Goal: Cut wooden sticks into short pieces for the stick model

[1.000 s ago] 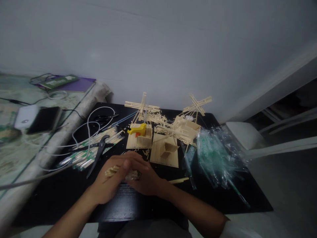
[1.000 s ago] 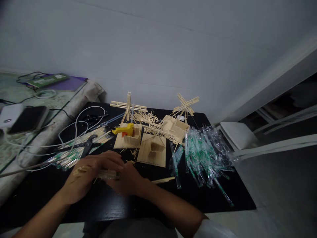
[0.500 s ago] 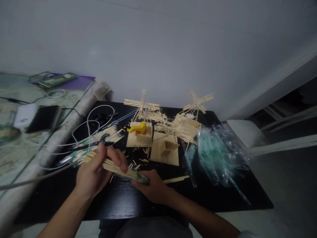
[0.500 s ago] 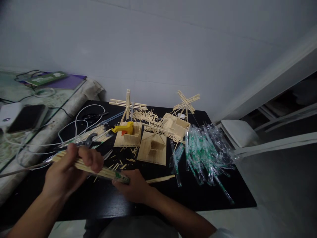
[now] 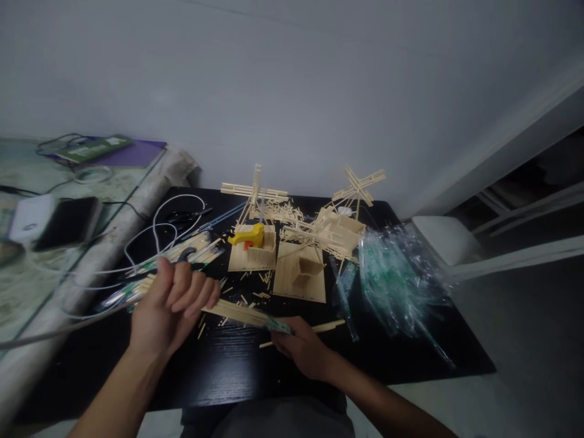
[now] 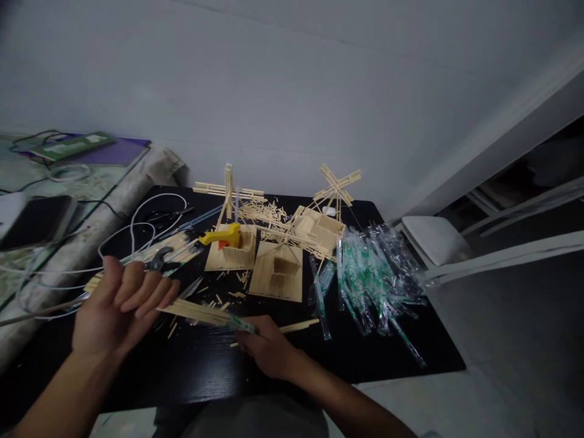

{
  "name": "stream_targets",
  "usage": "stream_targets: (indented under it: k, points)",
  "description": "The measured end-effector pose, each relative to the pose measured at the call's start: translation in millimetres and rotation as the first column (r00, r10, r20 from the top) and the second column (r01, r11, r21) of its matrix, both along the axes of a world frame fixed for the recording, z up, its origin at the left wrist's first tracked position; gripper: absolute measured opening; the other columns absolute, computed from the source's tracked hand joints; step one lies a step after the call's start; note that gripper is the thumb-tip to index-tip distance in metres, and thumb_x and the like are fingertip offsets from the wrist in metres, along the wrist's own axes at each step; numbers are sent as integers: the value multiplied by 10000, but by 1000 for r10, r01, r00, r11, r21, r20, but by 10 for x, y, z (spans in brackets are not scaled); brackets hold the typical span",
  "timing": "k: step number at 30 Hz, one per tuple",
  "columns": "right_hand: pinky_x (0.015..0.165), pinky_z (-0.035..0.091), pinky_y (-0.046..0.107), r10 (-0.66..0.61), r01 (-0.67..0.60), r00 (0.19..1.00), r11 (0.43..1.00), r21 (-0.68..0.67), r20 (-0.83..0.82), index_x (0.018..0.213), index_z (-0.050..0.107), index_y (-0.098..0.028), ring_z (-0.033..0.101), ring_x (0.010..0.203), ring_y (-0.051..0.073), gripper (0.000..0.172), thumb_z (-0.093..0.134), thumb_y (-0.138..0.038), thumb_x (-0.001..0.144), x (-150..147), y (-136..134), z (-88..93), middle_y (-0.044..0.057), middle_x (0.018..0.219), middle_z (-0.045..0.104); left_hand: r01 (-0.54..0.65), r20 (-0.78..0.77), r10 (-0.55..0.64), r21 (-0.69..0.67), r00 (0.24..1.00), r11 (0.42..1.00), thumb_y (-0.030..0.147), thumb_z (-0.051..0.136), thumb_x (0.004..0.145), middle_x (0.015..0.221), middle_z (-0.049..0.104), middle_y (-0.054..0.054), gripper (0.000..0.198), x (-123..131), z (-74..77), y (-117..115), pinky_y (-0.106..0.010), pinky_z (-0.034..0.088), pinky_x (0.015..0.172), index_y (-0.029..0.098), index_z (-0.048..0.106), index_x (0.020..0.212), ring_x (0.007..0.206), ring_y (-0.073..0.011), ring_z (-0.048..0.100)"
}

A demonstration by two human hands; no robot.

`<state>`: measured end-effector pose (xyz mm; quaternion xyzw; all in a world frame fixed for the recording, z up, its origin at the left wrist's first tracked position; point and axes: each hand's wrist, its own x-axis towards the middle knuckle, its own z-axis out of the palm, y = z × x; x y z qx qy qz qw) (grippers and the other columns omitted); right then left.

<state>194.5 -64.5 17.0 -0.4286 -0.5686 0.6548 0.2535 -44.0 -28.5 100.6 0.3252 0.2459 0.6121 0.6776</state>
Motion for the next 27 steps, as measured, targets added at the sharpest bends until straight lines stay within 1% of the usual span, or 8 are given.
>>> stream_targets:
  k: [6, 11, 15, 18, 20, 22, 24, 27]
  points:
    - [542, 251, 261, -73, 73, 997, 995, -62, 5, 611, 458, -207, 336, 559, 115, 288, 540, -356, 843, 143, -51, 12, -46, 559, 389, -2, -3, 2, 32, 1000, 999, 528, 599, 989, 477, 123, 83, 665, -91, 32, 26, -223, 414, 485, 190, 227, 555, 403, -88, 146]
    - [499, 209, 263, -245, 244, 970, 962, -121, 13, 593, 427, -219, 299, 505, 99, 510, 585, -613, 877, 366, -84, 10, -57, 525, 354, -28, -43, 31, 76, 999, 997, 545, 629, 966, 467, 118, 84, 680, -199, 76, 52, -232, 357, 434, 195, 223, 547, 396, -86, 123]
    - [455, 180, 254, -467, 469, 883, 875, -123, 40, 581, 381, -239, 264, 443, 84, 661, 606, -821, 798, 669, -42, 29, -82, 479, 303, -24, -95, 29, 55, 995, 998, 551, 598, 978, 461, 127, 83, 662, -144, -4, 31, -233, 323, 411, 194, 262, 533, 392, -84, 133]
    - [457, 252, 241, -620, 624, 780, 782, -18, 82, 672, 472, -226, 330, 443, 91, 609, 729, -774, 735, 987, 74, 133, -80, 492, 381, -4, -191, 8, 21, 982, 1000, 544, 552, 997, 445, 152, 75, 660, -10, -155, -20, -242, 304, 405, 193, 302, 498, 390, -87, 176]
    - [461, 276, 239, -730, 727, 677, 683, 76, 89, 810, 549, -221, 363, 450, 103, 530, 789, -685, 722, 1236, 195, 235, -86, 524, 419, 11, -283, -12, -3, 959, 1000, 540, 576, 985, 450, 185, 72, 658, 83, -274, -63, -244, 301, 416, 194, 327, 483, 401, -86, 210]
    - [475, 320, 249, -797, 775, 587, 604, 186, 141, 908, 593, -216, 423, 479, 125, 489, 817, -600, 703, 1499, 338, 329, -72, 565, 482, 11, -366, -21, -31, 930, 999, 552, 618, 957, 462, 238, 63, 642, 156, -383, -104, -251, 306, 433, 198, 362, 486, 424, -90, 254]
    - [508, 389, 278, -832, 765, 504, 554, 330, 231, 968, 618, -209, 499, 520, 159, 478, 815, -534, 679, 1754, 487, 384, -36, 632, 578, 8, -431, -32, -58, 902, 998, 572, 632, 942, 478, 261, 58, 632, 201, -472, -138, -261, 306, 447, 203, 382, 494, 445, -97, 274]
    - [621, 496, 343, -845, 656, 394, 534, 534, 361, 1075, 643, -196, 596, 610, 215, 449, 738, -475, 735, 2061, 678, 365, 17, 727, 661, 7, -509, -42, -70, 860, 998, 611, 616, 937, 495, 270, 54, 637, 233, -568, -176, -271, 305, 458, 209, 387, 500, 467, -105, 282]
